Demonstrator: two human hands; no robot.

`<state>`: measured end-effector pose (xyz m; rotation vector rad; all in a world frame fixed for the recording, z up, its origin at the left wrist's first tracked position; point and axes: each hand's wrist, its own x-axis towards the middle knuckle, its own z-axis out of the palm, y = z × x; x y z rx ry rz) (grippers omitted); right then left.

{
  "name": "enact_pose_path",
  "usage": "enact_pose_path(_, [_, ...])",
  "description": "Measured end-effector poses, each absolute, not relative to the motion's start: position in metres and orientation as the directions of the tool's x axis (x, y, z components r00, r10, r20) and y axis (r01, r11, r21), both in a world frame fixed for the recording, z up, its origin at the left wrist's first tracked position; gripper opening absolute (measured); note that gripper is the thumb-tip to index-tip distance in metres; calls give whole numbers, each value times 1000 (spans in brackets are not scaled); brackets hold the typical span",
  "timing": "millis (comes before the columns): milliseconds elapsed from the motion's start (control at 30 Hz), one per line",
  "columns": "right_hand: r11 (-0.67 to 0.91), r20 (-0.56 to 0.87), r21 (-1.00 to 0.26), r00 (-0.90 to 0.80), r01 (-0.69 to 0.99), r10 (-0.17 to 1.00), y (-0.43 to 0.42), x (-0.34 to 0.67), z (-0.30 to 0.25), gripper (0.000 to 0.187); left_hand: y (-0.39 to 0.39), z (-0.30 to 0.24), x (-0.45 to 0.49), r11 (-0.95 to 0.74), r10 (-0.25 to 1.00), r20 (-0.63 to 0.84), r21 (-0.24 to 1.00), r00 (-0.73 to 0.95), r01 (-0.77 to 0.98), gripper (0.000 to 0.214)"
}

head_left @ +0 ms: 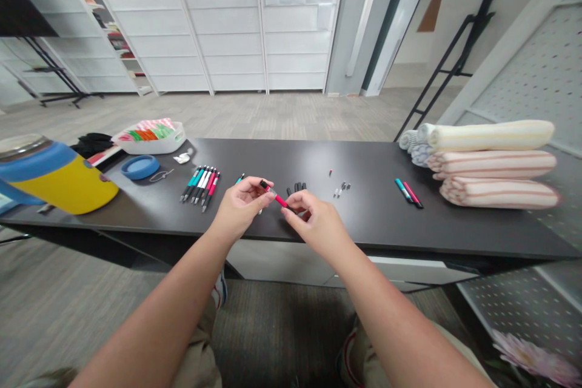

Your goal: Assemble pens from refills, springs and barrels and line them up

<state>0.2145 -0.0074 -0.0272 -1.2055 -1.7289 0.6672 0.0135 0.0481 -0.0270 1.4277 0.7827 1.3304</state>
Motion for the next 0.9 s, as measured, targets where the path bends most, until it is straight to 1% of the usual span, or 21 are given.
enact_pose_path(100, [388,356,-807,-158,444,921,-7,215,-28,10,45,-23,17,-304,909,341,936,239,-179,25])
enact_pose_path(233, [400,368,-800,-160,447,916,-6,216,-29,9,43,-20,19,-262,910,309,945,275,-194,27])
enact_pose_path(333, [405,377,-793,-156,456,913,-6,214,-30,11,44,-19,20,-210,930,273,944,245,-254,30])
enact_pose_path(467, [413,394,-781,-143,468,908,-7,216,-25,21,48,-18,19,-130,963,207,919,174,-372,34])
enact_pose_path(533, [418,426,-751,-109,511,898,-7,226,-18,20,50,-17,17,-100,973,178,899,148,-426,35])
enact_pose_path(567, [410,452,-717,-73,564,889,-6,234,-14,20,52,-17,16,-89,976,168,889,140,-448,35])
enact_pose_path(600, [379,481,-668,-17,641,877,-5,243,-10,23,53,-17,15,-79,978,159,880,133,-468,35])
enact_pose_path(667, [257,542,-559,112,789,833,0,267,-5,25,55,-17,13,-60,982,141,863,125,-502,35])
enact_pose_path(733, [132,559,-470,179,873,810,6,292,-5,25,56,-17,12,-36,985,118,848,122,-528,34])
enact_pose_path(767, [72,546,-420,188,905,817,8,304,-7,27,56,-17,11,-24,987,106,842,121,-538,33])
enact_pose_path(833, [-32,468,-334,195,942,862,12,320,-15,33,57,-17,11,-7,989,86,834,118,-552,31])
enact_pose_path(900, [-72,394,-293,190,953,899,14,329,-22,35,57,-17,11,2,990,76,830,117,-558,31])
